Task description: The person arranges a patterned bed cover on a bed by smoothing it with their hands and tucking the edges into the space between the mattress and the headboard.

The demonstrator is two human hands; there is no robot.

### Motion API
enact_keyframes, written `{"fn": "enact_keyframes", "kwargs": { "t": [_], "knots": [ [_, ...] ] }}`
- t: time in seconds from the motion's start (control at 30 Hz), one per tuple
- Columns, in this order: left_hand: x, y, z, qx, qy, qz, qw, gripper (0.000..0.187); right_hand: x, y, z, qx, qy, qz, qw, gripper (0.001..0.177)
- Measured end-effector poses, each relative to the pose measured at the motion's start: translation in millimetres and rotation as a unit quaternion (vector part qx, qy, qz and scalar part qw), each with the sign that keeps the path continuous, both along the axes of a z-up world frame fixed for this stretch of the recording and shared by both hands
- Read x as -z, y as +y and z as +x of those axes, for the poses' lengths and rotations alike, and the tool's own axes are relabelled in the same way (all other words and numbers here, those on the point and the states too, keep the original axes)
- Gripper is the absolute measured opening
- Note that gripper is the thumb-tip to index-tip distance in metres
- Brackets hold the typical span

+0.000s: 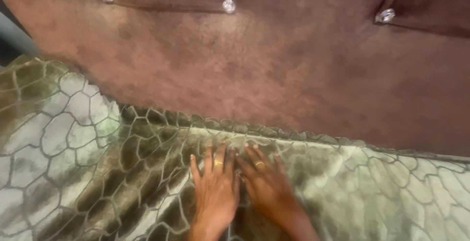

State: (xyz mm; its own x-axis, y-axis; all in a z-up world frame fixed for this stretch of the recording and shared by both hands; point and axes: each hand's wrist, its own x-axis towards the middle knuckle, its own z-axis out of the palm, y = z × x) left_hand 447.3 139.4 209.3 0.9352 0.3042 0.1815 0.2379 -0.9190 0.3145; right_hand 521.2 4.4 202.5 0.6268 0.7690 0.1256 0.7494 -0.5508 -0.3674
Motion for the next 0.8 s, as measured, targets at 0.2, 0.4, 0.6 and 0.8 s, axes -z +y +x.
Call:
{"fn": "enact_keyframes", "kwargs": {
  "t": [0.2, 0.4, 0.6, 0.8],
  "knots": [
    [-9, 1, -2, 0.016, 0.007, -0.026, 1.0, 0.062, -1, -2, -1, -0.003, -0.017, -0.001, 1.0, 0.051],
    [-7, 2, -5, 0.021, 0.057, -0.037, 0.997, 0.063, 0, -1, -4, -0.016, -0.052, -0.028, 0.998, 0.051],
    [2, 8, -9, 0.041, 0.082, -0.035, 0.995, 0.063, -1, 9, -7, 0.005, -0.071, -0.07, 0.995, 0.061],
    [6, 7, -9, 0.04, 0.047, -0.035, 0.997, 0.06, -19, 15, -4, 0.007, -0.004, -0.133, 0.991, 0.061]
  ]
}}
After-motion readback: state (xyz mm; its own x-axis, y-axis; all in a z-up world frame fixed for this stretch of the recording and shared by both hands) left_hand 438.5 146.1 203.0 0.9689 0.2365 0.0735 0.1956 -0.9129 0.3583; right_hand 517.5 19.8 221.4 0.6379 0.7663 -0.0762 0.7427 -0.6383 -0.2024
